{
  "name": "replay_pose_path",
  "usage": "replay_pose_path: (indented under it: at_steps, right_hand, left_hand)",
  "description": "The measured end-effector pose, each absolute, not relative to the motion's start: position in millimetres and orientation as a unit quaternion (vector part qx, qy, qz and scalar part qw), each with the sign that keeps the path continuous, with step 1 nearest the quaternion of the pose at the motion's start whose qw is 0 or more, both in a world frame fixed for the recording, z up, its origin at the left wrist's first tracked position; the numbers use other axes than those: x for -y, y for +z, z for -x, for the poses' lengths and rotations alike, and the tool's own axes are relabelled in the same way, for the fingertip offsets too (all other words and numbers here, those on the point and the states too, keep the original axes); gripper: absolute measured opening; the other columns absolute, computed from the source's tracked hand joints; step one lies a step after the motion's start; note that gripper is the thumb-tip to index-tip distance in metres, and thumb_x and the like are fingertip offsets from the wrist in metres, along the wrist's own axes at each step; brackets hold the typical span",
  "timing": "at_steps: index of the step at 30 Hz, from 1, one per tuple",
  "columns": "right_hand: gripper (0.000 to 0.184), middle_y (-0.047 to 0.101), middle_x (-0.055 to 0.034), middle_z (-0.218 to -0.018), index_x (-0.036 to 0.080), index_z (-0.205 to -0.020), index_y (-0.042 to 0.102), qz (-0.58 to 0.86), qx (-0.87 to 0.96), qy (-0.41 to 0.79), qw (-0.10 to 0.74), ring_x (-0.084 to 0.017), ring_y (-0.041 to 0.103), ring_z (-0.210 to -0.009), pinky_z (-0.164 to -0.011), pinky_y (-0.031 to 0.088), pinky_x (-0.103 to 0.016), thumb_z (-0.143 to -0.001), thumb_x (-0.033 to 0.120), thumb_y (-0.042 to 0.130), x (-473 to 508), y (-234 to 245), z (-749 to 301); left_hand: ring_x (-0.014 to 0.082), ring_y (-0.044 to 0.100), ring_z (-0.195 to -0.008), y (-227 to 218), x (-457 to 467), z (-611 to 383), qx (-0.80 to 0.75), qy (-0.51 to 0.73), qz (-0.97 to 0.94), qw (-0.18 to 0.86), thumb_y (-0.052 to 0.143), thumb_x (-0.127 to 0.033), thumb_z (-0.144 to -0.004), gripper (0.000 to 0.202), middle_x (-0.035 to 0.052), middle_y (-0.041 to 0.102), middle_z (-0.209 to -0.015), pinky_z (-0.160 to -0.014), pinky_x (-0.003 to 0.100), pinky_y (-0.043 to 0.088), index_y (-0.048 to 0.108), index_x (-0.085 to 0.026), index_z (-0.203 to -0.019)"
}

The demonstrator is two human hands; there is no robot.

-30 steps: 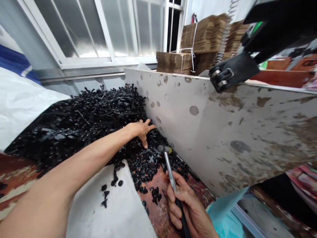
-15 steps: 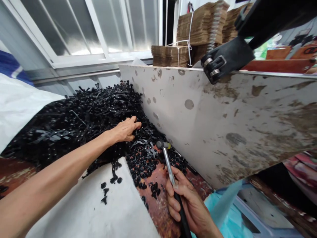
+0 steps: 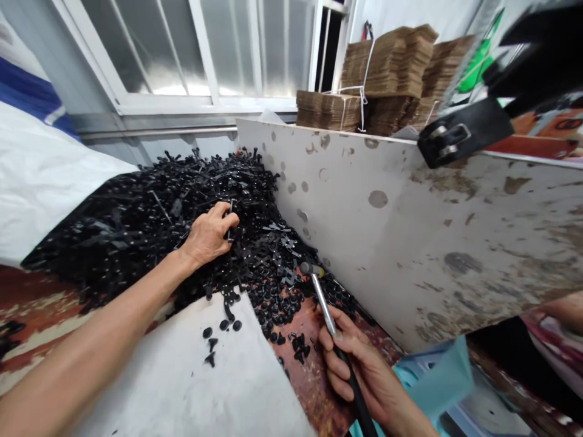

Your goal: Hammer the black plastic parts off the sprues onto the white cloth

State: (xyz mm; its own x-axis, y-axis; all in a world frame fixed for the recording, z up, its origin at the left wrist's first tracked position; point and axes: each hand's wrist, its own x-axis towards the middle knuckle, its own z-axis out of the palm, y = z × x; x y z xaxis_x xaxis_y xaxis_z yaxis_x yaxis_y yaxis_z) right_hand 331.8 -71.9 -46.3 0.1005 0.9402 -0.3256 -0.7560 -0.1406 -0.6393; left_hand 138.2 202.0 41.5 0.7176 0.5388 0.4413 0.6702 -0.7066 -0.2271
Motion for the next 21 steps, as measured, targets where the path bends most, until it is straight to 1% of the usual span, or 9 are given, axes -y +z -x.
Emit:
replay_pose_path:
  at_steps: [3,5,7,11,13,16,18,19,21]
  right_hand:
    - [0.051,0.058,0.0080,-0.071,0.025,-0.106,0.060,0.442,0.188,0.626,0.614,-0.002,0.038,-0.038,-0.028,0.034,-0.014,-0.062,0.033,0.085,69,-32,-336]
    - [0.052,0.056,0.0089,-0.065,0.024,-0.110,0.059,0.494,0.261,0.587,0.586,-0.003,0.038,-0.036,-0.029,0.034,-0.015,-0.066,0.036,0.083,60,-12,-339]
    - [0.049,0.049,0.0113,-0.052,0.022,-0.115,0.056,0.533,0.363,0.536,0.545,-0.005,0.037,-0.034,-0.030,0.034,-0.015,-0.073,0.038,0.076,43,13,-339]
    - [0.029,0.048,0.0105,-0.049,0.019,-0.108,0.057,0.549,0.531,0.426,0.484,-0.008,0.042,-0.035,-0.032,0.038,-0.018,-0.080,0.024,0.062,-29,75,-322]
    - [0.018,0.048,0.0096,-0.048,0.017,-0.099,0.058,0.551,0.553,0.403,0.478,-0.008,0.042,-0.034,-0.033,0.038,-0.018,-0.081,0.015,0.060,-80,107,-306]
    - [0.016,0.060,0.0037,-0.068,0.015,-0.107,0.057,0.565,0.556,0.353,0.497,-0.008,0.053,-0.046,-0.044,0.047,-0.020,-0.091,0.014,0.057,-159,139,-282]
    - [0.021,0.066,-0.0027,-0.094,0.015,-0.113,0.060,0.583,0.553,0.327,0.497,-0.012,0.064,-0.068,-0.057,0.055,-0.026,-0.095,0.026,0.060,-197,143,-273]
    - [0.025,0.066,-0.0049,-0.102,0.015,-0.116,0.060,0.592,0.554,0.318,0.491,-0.014,0.065,-0.076,-0.063,0.057,-0.029,-0.095,0.029,0.061,-209,138,-271]
    - [0.037,0.065,-0.0051,-0.101,0.016,-0.124,0.055,0.601,0.563,0.299,0.482,-0.015,0.065,-0.075,-0.058,0.057,-0.028,-0.090,0.025,0.067,-219,122,-270]
  left_hand:
    - [0.0285,0.061,-0.101,36,-205,-133,0.340,-0.189,0.903,0.179,0.058,-0.013,-0.068,0.030,0.0138,0.054,-0.121,-0.073,0.038,0.049,0.064,-0.018,-0.096]
    - [0.0292,0.060,-0.103,31,-202,-134,0.338,-0.198,0.902,0.180,0.057,-0.011,-0.068,0.030,0.0140,0.056,-0.120,-0.073,0.039,0.048,0.065,-0.019,-0.095]
    - [0.0299,0.059,-0.106,25,-198,-137,0.338,-0.213,0.898,0.185,0.055,-0.008,-0.068,0.030,0.0147,0.057,-0.121,-0.075,0.040,0.047,0.066,-0.019,-0.093]
    - [0.0308,0.057,-0.109,11,-192,-142,0.323,-0.246,0.895,0.182,0.055,-0.003,-0.067,0.033,0.0161,0.058,-0.124,-0.076,0.041,0.045,0.067,-0.019,-0.094]
    - [0.0305,0.057,-0.107,7,-193,-143,0.320,-0.258,0.894,0.177,0.056,-0.003,-0.067,0.034,0.0156,0.059,-0.122,-0.075,0.041,0.044,0.068,-0.019,-0.094]
    - [0.0296,0.057,-0.105,5,-195,-141,0.319,-0.267,0.893,0.170,0.056,-0.003,-0.068,0.033,0.0141,0.059,-0.119,-0.074,0.040,0.044,0.068,-0.021,-0.093]
    - [0.0297,0.056,-0.104,7,-196,-140,0.314,-0.262,0.897,0.168,0.055,-0.003,-0.069,0.034,0.0139,0.059,-0.118,-0.074,0.041,0.043,0.068,-0.021,-0.095]
    - [0.0300,0.056,-0.104,7,-195,-139,0.311,-0.256,0.900,0.168,0.055,-0.003,-0.069,0.035,0.0142,0.059,-0.118,-0.074,0.041,0.043,0.067,-0.021,-0.096]
    - [0.0308,0.056,-0.103,9,-195,-139,0.310,-0.243,0.904,0.167,0.054,-0.005,-0.071,0.034,0.0153,0.059,-0.117,-0.073,0.042,0.042,0.067,-0.021,-0.098]
